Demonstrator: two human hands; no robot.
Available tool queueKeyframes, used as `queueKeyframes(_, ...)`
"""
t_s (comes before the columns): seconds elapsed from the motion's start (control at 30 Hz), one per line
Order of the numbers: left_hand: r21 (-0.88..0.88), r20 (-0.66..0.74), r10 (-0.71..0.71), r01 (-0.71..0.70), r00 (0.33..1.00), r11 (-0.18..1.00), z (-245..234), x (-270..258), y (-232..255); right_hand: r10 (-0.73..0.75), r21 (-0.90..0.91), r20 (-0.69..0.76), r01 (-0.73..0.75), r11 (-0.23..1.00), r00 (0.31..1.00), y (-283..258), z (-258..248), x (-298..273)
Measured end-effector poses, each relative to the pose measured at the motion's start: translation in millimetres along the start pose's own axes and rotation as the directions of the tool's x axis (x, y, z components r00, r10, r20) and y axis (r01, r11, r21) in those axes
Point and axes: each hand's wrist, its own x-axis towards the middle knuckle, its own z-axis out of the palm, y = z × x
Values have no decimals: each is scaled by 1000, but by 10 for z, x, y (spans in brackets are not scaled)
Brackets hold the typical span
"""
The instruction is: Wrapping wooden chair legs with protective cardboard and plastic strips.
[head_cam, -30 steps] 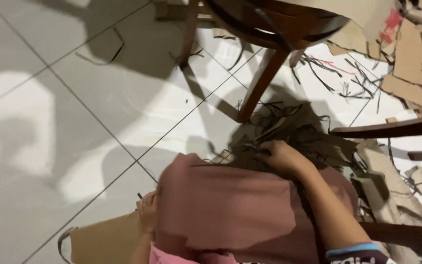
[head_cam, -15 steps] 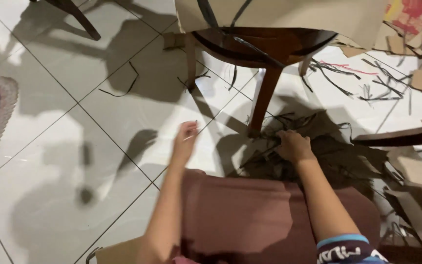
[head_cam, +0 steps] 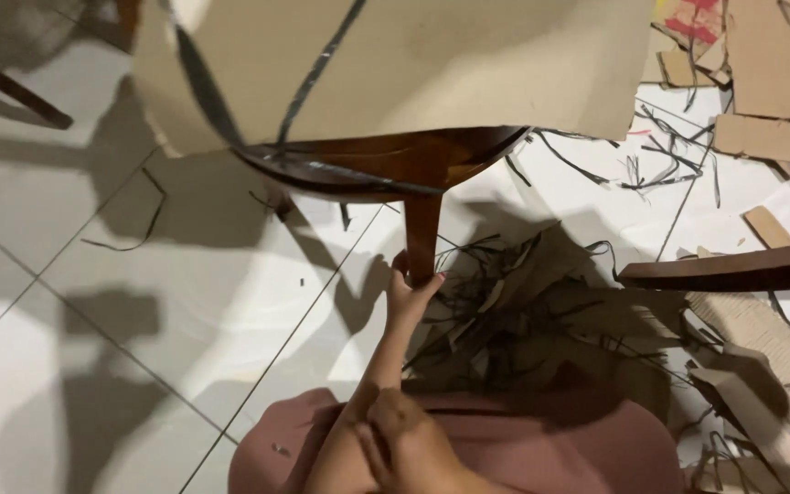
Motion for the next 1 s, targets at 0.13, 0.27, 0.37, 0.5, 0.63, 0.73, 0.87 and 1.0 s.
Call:
queueKeyframes(0.13,-65,-44,-31,28,999,997,144,234,-81,-46,73,40,43,996,998,111,-91,66)
queueKeyframes(0.27,-110,-121,-128,115,984,987,249,287,-69,210,-21,54,-209,978,976,169,-107,37)
queueKeyframes(0.37,-146,-127,-170,151,977,978,255,257,-37,168,70,96,-175,982,981,111,-41,-89)
queueKeyframes(0.5,-223,-127,-149,118,981,968,290,313,-114,285,-175,56,-271,946,957,251,-34,18)
queueKeyframes(0.63,-268,-102,-16,-12,995,963,288,270,-126,187,-188,28,-178,966,982,250,68,-117)
queueKeyframes(0.73,-278,-94,-29,2,995,960,273,274,-130,206,-248,92,-178,952,974,196,22,-82)
queueKeyframes(0.87,-260,-117,19,-49,993,964,284,287,-199,435,-239,166,-392,888,885,178,-90,51)
queueKeyframes(1.0,-285,-129,34,-69,991,956,298,313,-240,506,-391,273,-387,835,818,384,132,-276)
